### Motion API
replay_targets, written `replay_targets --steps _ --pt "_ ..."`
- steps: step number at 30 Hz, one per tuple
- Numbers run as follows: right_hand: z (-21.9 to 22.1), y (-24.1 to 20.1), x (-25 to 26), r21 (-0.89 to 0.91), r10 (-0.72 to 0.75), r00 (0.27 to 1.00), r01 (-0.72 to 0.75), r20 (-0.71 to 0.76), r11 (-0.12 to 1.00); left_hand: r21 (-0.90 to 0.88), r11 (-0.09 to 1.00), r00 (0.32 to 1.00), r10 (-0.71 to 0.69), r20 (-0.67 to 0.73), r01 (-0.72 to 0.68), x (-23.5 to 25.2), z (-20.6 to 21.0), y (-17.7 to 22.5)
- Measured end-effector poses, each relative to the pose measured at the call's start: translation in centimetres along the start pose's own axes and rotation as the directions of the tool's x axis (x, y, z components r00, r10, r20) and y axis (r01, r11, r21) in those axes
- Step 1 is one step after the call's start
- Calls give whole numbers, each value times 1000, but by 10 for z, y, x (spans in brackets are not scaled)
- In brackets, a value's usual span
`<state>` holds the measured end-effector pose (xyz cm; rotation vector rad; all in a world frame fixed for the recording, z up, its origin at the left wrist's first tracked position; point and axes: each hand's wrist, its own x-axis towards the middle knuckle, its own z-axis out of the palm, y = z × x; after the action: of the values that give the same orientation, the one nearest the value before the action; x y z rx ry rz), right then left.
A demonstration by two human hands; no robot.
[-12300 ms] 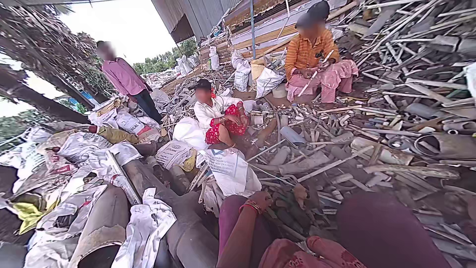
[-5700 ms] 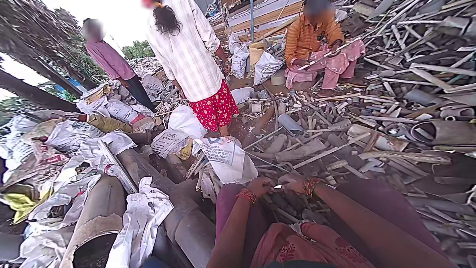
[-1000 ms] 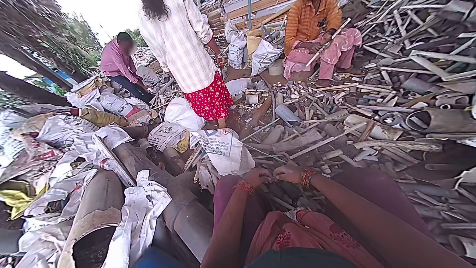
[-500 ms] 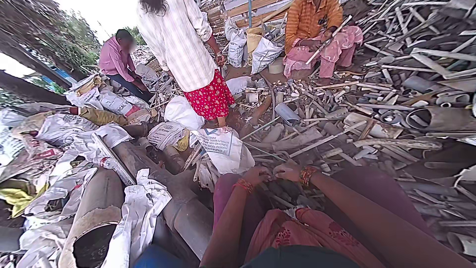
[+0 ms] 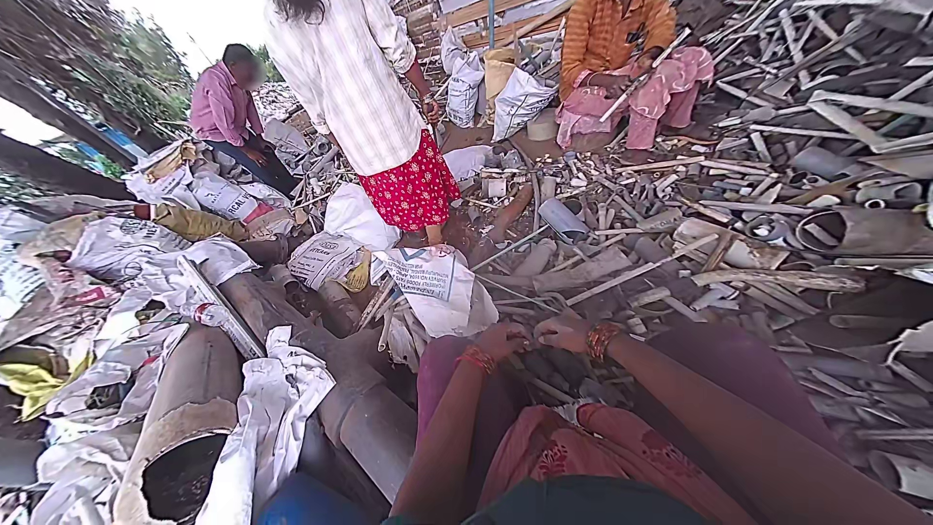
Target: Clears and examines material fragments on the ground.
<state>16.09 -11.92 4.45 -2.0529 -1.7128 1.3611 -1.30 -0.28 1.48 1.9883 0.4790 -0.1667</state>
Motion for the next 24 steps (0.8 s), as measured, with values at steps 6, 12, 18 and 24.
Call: replay_targets --steps 6,12,18,24 --pt "2 3 2 4 -15 1000 16 -21 1000 17 1000 1000 -2 12 2 0 -1 2" --pt "0 -1 0 4 -6 1000 6 -5 1000 26 1000 1000 -3 7 3 1 -2 1" --pt "-3 -8 -7 67 51 999 -52 17 996 14 1000 1000 -4 3 4 0 -2 1" --pt "-3 1 -1 46 14 999 -12 -35 999 65 998 1000 -18 15 17 0 -1 3"
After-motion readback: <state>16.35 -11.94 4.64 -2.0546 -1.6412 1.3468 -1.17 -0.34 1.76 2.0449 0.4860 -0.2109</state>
